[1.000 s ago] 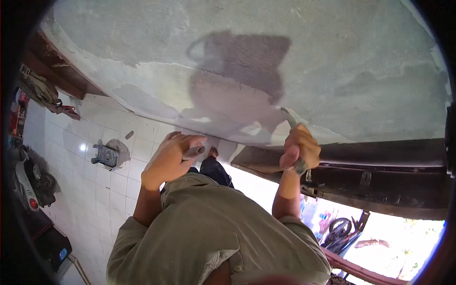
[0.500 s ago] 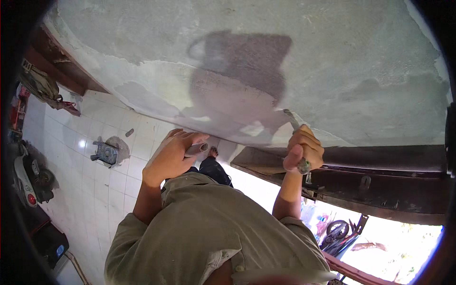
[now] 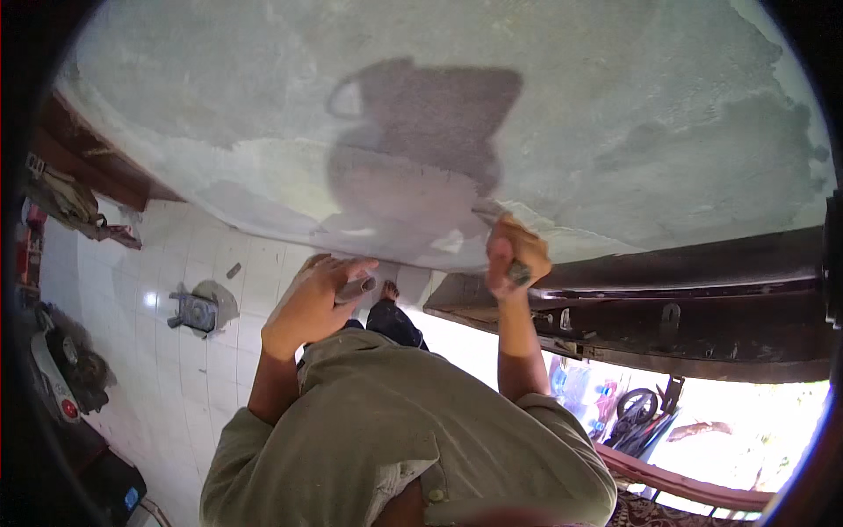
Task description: Scrape damaged or peeling paint from a wall using a putty knife/scraper.
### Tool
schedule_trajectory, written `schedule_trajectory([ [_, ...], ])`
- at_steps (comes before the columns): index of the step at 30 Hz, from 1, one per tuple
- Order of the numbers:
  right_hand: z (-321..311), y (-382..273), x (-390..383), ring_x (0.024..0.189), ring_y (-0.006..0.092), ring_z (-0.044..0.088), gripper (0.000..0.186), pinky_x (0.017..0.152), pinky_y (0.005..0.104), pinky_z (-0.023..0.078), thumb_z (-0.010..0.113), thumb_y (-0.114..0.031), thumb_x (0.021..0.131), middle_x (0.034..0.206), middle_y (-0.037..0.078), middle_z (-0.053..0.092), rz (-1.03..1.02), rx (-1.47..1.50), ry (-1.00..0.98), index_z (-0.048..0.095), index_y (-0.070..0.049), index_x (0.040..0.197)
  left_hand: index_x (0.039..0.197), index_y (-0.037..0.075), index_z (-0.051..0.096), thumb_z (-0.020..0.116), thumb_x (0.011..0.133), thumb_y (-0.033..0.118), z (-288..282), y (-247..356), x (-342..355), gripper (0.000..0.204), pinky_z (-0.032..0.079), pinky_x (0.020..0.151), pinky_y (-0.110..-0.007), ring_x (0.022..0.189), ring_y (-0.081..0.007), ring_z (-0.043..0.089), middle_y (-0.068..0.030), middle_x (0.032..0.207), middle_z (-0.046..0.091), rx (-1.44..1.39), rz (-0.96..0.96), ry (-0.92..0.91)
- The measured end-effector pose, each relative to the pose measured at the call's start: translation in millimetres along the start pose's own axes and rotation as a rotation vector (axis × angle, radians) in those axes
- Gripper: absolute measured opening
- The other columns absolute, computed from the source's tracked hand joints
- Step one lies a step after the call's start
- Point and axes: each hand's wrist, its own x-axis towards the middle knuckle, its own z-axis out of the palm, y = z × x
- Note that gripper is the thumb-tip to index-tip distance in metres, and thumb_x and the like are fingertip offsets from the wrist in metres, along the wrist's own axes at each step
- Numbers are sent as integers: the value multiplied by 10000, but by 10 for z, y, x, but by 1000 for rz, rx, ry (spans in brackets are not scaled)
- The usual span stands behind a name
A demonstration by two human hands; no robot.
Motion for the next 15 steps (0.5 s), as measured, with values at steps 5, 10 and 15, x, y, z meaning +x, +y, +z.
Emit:
schedule_trajectory([
  [5, 22, 289, 19, 474, 198, 543, 423, 500, 319, 448, 604, -194, 933, 559, 48, 546, -310, 642, 189, 532, -51, 541, 1259, 109, 641, 681, 866, 119, 0, -14, 44, 395, 452, 949, -437, 941, -339, 622, -117, 1042, 716, -16, 29, 12],
  [10, -47, -156, 143, 439, 185, 494, 521, 489, 287, 404, 637, -188, 946, 494, 42, 482, -423, 805, 148, 421, -55, 492, 1254, 99, 635, 659, 878, 112, -25, -17, 68, 377, 421, 1010, -452, 936, -344, 645, -124, 1047, 721, -27, -12, -69],
  [15, -127, -209, 247, 421, 166, 457, 593, 485, 291, 395, 668, -217, 948, 479, 35, 464, -430, 916, 107, 329, -73, 482, 1235, 94, 640, 661, 896, 127, -22, 12, 70, 342, 412, 1030, -452, 964, -336, 658, -131, 1035, 723, -24, -91, -94],
])
